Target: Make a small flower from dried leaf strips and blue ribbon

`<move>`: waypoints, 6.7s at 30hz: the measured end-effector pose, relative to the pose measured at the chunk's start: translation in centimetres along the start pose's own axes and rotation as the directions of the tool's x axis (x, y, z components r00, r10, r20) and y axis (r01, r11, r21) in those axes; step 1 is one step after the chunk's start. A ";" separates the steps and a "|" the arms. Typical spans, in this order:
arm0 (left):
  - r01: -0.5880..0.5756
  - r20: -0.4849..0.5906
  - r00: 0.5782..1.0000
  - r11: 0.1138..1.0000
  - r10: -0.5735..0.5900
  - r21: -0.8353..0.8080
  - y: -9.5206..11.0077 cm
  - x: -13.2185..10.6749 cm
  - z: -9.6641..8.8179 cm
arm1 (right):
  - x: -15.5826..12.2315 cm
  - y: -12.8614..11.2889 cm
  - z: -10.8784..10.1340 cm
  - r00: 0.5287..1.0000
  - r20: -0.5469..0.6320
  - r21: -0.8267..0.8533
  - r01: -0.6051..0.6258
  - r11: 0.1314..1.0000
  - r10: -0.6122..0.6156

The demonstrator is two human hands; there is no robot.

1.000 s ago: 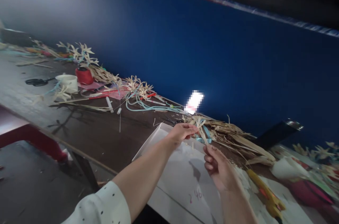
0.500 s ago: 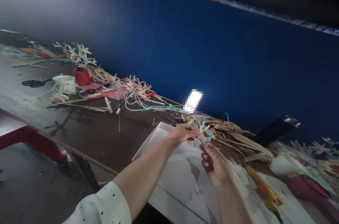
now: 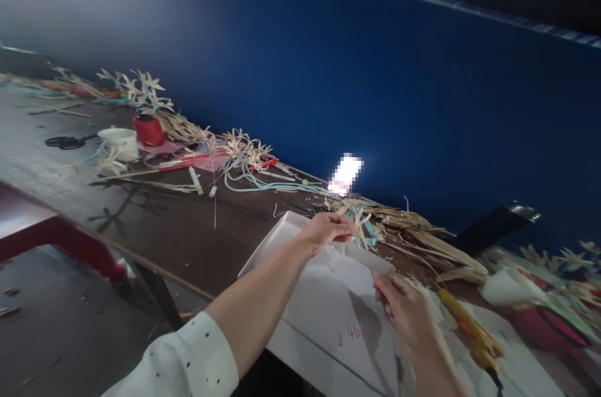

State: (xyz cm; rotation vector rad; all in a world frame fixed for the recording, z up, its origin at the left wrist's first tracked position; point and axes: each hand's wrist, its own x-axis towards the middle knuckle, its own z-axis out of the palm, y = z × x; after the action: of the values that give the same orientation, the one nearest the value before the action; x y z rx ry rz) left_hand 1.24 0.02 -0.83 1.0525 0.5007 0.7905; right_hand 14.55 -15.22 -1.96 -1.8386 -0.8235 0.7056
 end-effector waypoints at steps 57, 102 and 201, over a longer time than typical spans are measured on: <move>-0.052 -0.111 0.991 0.969 0.080 0.240 0.1 0.1 -0.1 | 5.9 -3.5 4.9 0.982 0.181 -0.851 0.187 0.491 -0.059; -0.041 -0.123 0.989 0.957 0.079 0.287 0.1 -0.2 0.1 | 4.6 -4.6 2.9 0.968 0.238 -0.844 0.244 0.478 -0.074; -0.063 -0.257 0.965 0.996 0.045 -0.061 -0.2 0.2 -0.6 | 6.6 -3.7 6.0 0.998 0.049 0.512 0.001 0.859 -0.030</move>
State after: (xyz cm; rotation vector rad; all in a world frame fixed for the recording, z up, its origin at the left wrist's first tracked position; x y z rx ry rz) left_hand 1.03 0.50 -1.23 0.9076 0.6608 0.9917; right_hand 13.14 -5.67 -1.50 -1.3321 -0.6071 0.8729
